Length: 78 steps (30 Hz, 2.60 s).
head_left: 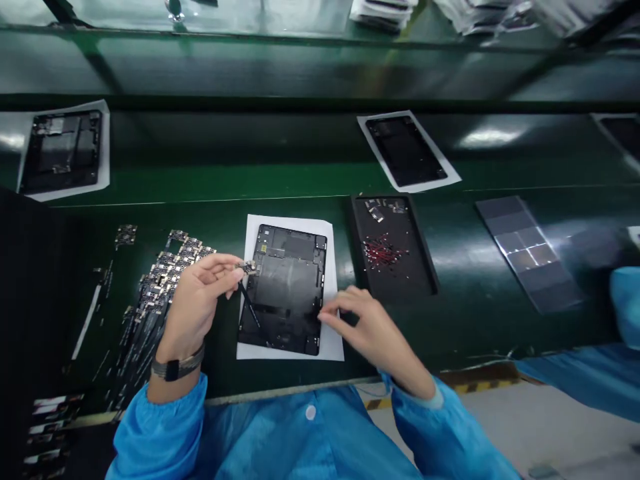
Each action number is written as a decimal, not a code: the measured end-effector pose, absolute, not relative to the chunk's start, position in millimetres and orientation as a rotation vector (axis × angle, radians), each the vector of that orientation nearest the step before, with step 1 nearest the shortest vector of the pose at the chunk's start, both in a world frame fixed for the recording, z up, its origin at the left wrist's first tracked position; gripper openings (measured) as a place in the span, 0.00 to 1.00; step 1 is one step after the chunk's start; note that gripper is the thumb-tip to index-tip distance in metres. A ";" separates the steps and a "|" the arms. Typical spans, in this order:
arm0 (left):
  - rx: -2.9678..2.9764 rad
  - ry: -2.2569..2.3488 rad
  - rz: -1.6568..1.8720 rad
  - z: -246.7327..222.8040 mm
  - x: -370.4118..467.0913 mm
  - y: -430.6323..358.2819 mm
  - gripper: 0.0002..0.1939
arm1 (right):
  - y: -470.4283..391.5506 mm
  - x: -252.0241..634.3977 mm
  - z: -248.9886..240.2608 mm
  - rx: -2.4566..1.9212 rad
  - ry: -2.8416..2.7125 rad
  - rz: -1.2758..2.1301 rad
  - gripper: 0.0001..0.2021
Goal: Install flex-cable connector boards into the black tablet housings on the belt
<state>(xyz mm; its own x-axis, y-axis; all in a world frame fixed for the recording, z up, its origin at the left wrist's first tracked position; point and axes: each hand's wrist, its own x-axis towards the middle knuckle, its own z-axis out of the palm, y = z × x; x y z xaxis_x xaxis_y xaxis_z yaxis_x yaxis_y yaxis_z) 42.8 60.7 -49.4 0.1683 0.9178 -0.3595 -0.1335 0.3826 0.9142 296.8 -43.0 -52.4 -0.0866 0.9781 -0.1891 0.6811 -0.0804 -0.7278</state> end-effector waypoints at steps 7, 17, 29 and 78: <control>0.661 1.095 1.047 -48.4 42.8 66.9 0.13 | -89.1 250.4 -72.9 -2.038 -1.797 0.744 0.06; 0.706 1.050 1.019 -55.3 51.6 62.5 0.17 | -69.1 246.9 -69.9 -1.979 -1.996 0.728 0.07; 0.767 1.000 0.808 -58.4 63.9 54.5 0.14 | -72.0 254.6 -69.6 -1.684 -1.887 0.840 0.09; 1.119 0.910 0.205 -70.7 80.3 35.4 0.07 | -56.0 265.9 -70.0 -1.496 -1.483 1.290 0.10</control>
